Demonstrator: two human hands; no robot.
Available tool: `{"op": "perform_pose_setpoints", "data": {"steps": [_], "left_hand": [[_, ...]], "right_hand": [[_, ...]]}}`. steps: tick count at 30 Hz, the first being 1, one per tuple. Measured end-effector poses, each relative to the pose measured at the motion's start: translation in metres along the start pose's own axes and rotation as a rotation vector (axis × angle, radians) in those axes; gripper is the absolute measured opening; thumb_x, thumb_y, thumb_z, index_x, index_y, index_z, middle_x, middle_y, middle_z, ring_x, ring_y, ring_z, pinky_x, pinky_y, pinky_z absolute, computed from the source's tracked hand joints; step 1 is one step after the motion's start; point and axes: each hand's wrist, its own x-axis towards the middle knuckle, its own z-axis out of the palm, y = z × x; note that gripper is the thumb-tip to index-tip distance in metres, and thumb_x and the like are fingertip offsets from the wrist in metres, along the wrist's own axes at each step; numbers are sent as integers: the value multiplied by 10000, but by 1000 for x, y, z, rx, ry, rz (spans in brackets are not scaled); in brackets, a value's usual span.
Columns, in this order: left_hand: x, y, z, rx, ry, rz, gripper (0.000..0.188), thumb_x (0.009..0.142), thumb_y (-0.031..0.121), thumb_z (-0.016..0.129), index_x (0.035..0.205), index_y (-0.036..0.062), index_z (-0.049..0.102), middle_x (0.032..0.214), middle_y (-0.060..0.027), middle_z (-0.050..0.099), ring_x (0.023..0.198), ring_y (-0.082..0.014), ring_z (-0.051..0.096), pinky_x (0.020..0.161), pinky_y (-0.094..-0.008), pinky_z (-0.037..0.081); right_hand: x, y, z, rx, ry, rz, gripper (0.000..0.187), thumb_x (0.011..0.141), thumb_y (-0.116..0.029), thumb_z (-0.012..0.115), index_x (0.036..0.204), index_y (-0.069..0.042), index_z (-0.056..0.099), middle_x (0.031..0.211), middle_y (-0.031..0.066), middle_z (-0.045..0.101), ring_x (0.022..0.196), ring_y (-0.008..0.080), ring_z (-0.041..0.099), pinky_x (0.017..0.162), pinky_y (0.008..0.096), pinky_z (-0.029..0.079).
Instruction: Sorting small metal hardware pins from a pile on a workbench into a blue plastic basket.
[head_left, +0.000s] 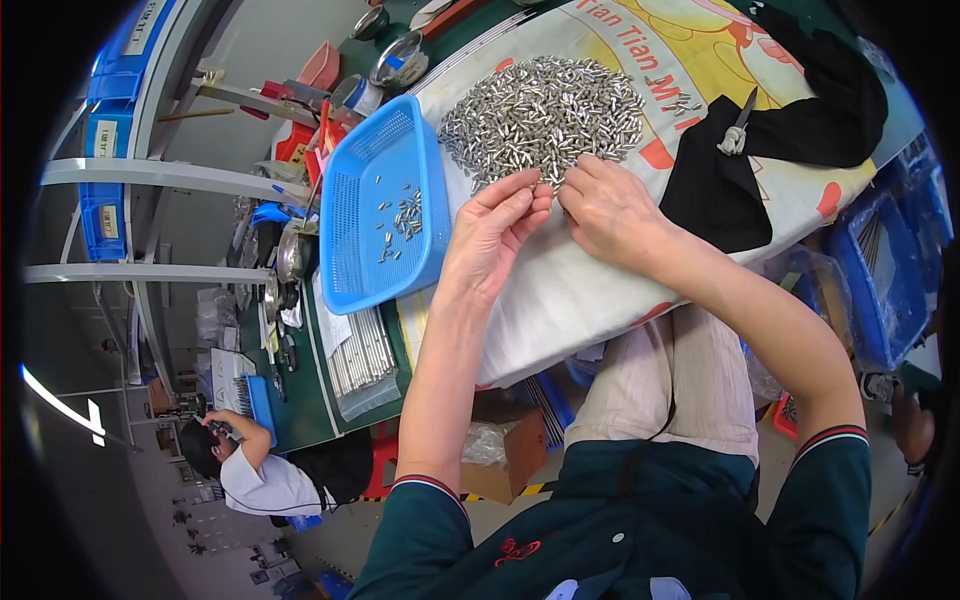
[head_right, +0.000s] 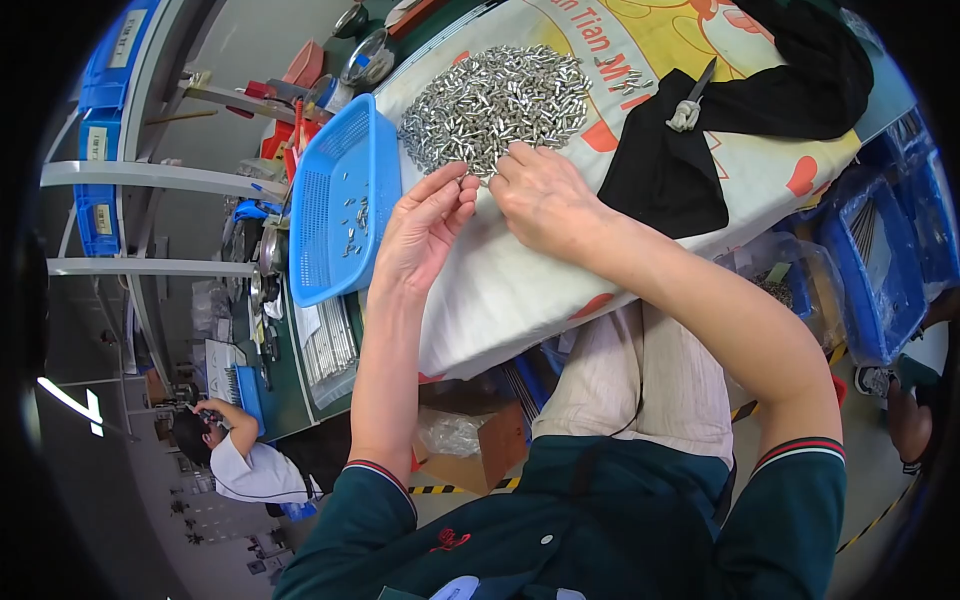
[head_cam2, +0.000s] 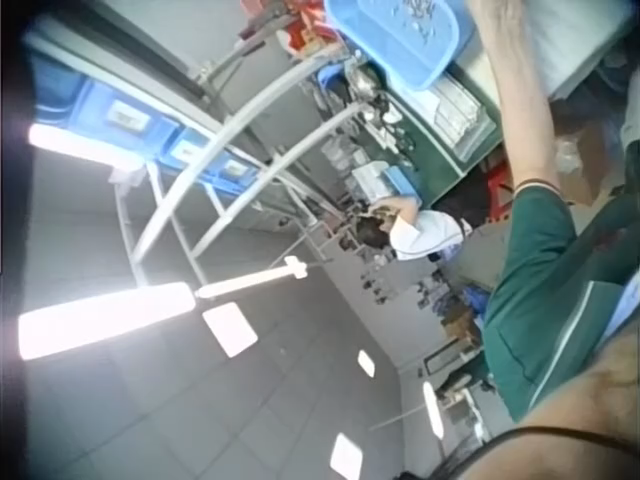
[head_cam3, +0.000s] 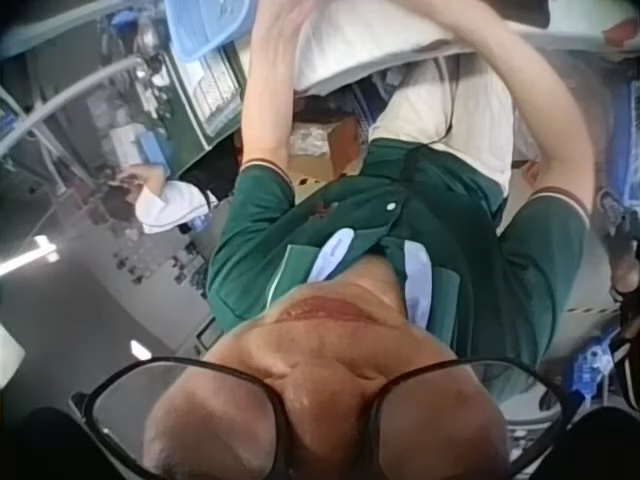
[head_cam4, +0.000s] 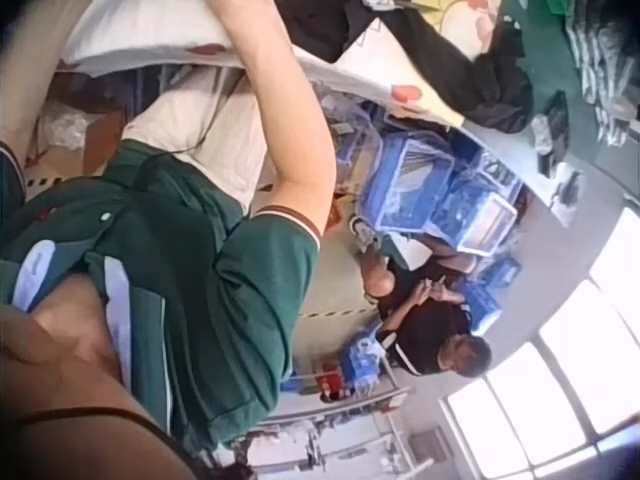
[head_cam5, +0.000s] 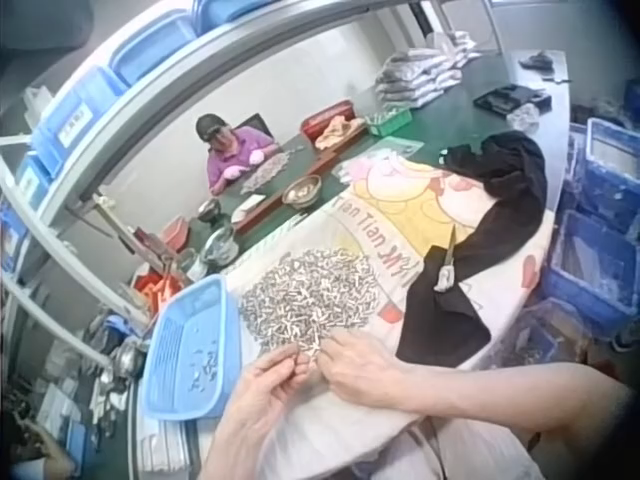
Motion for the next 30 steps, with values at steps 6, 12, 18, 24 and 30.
{"op": "perform_pose_setpoints", "data": {"steps": [6,12,18,24,30], "left_hand": [[1,0,-1,24,-8,-5,259,863,50,572,1101,-55,568,939,-135,647,807,-148,639,725,-236,547],[0,4,9,43,-7,-17,271,856,55,578,1099,-60,545,872,-85,638,720,-103,622,659,-195,543],[-1,6,13,61,-12,-15,274,848,71,591,1086,-55,542,839,-70,630,691,-91,612,636,-187,534],[4,5,15,60,-24,-12,212,860,62,568,1045,-41,587,825,-88,645,680,-112,607,634,-222,524],[33,7,52,410,-12,227,181,860,52,565,1008,-45,604,806,-100,647,679,-130,610,652,-244,512]], "right_hand": [[0,-1,-2,6,-15,4,93,657,-56,578,738,-16,602,811,94,571,876,238,529,737,346,441],[-1,-1,-3,15,-29,15,102,660,-65,599,751,-19,606,812,90,571,884,237,531,740,347,442],[0,-2,-6,25,-50,18,119,653,-75,622,757,-18,609,821,92,571,893,236,529,745,348,441],[-1,2,-6,11,-31,20,127,650,-86,630,755,-16,617,821,91,574,888,236,529,743,344,441],[3,-1,-4,-7,-227,65,122,683,-77,575,775,-8,617,884,123,598,952,258,534,767,359,446]]}}
